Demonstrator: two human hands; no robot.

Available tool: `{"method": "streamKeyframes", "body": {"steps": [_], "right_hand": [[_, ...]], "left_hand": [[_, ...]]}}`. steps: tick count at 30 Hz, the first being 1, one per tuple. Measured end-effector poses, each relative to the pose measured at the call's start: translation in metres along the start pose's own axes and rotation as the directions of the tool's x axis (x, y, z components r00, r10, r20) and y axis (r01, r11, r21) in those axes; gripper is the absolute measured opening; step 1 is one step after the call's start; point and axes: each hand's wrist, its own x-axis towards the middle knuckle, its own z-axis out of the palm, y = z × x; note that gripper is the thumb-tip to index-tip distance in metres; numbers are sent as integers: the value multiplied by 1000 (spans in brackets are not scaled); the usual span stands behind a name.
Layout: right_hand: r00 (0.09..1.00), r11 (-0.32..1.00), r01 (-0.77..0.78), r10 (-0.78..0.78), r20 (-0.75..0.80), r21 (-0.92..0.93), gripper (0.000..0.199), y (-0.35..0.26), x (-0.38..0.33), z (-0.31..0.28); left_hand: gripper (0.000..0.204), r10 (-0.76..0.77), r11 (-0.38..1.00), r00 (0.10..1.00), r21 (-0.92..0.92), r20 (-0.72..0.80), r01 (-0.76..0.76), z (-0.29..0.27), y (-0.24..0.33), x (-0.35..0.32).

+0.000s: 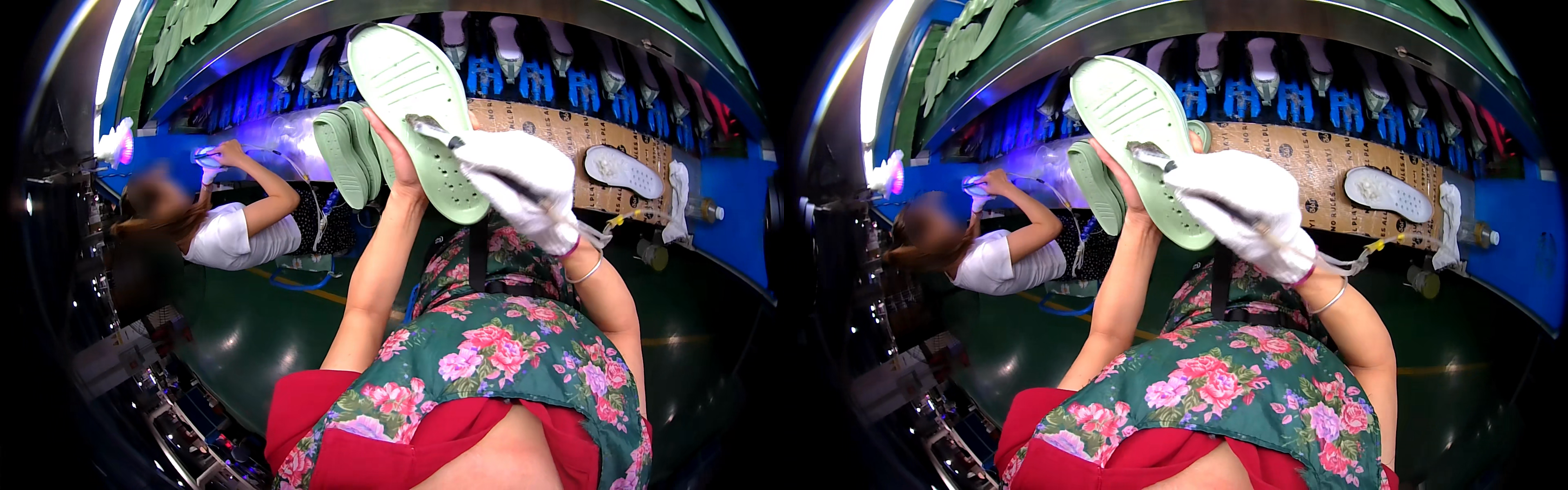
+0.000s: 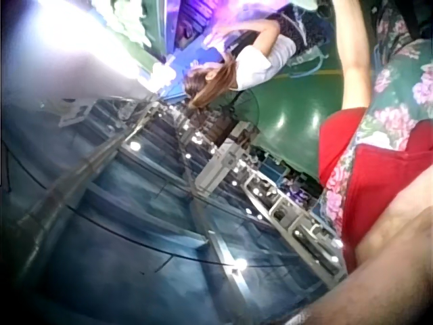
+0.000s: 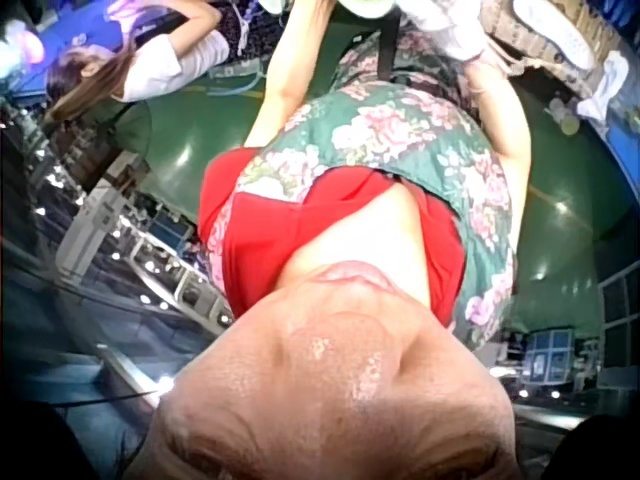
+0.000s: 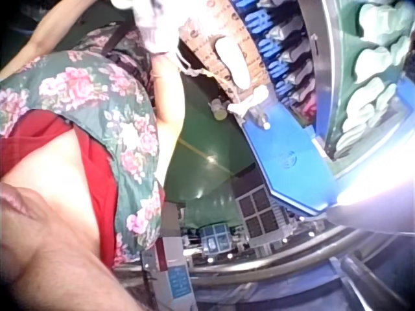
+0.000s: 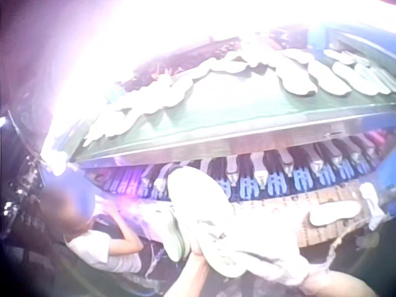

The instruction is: The person applies adhesive to shoe insoles using a brush, moving them onto a conveyor track after each application.

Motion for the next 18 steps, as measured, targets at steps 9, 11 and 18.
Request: {"method": "streamKeyframes", "body": {"steps": [9, 11, 18], "right_hand": [[999, 994, -35, 38, -25, 101, 23, 2, -4, 1], [992, 991, 125, -124, 23, -46, 26, -1, -4, 1], [999, 991, 13, -19, 43, 136, 19, 3, -6, -1]], "left_hand": [[116, -36, 966, 992, -249, 121, 66, -5, 3, 16], [117, -24, 976, 988, -210, 154, 57, -8, 6, 25], [107, -67, 948, 946, -275, 317, 159, -5, 23, 37]]}}
